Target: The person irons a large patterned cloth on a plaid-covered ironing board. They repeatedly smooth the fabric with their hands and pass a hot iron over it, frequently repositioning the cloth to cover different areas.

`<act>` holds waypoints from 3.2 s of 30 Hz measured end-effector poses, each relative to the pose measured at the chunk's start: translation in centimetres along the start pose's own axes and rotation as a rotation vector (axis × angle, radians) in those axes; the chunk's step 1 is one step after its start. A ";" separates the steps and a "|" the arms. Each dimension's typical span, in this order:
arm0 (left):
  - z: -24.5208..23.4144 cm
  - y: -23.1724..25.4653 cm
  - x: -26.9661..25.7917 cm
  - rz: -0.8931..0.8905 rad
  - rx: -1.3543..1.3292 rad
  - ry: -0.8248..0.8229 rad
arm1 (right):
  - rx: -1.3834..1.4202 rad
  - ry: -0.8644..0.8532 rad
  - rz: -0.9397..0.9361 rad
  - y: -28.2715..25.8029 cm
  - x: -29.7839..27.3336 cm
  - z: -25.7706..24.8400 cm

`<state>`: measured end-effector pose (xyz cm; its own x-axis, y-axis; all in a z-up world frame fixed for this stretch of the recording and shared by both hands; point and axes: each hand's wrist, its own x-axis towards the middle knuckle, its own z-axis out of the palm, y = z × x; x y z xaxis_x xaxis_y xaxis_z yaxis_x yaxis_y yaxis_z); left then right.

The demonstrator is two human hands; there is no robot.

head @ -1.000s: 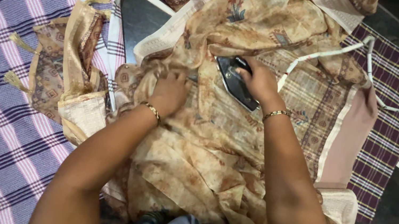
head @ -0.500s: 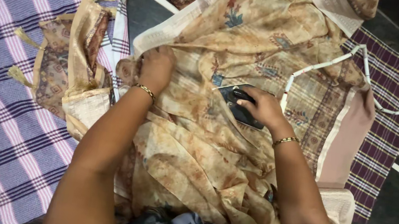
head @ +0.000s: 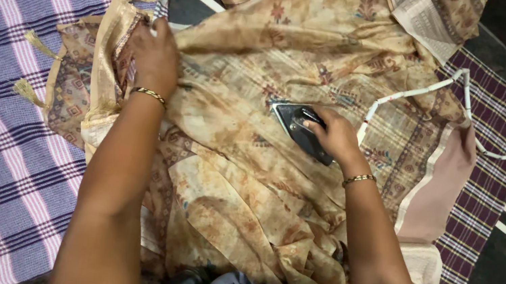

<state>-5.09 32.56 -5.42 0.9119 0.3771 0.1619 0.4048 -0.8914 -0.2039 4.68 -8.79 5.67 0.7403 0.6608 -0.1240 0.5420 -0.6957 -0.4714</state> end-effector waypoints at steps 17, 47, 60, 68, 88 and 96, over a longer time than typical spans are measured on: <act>-10.0 14.6 -2.7 0.781 -0.490 0.255 | -0.073 0.249 0.197 2.3 9.8 -1.0; -6.2 9.5 -3.0 0.589 -0.535 -0.484 | -0.020 0.036 0.004 -4.6 7.8 3.6; 0.9 8.8 -8.1 0.707 -0.354 -0.595 | -0.070 0.201 0.120 -7.1 14.3 4.4; -1.1 7.3 -3.4 0.533 -0.557 -0.616 | -0.058 0.147 0.085 -7.1 10.5 4.6; 3.7 8.5 4.1 0.296 -0.149 -0.085 | -0.080 0.159 0.202 -6.8 2.1 4.2; 3.4 7.4 4.6 0.049 -0.172 -0.151 | -0.035 0.223 0.148 -6.5 4.6 4.5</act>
<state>2.30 28.58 -9.44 0.9351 0.3542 0.0068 0.3542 -0.9344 -0.0386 2.78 0.04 4.20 0.8798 0.4752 0.0077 0.4316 -0.7922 -0.4315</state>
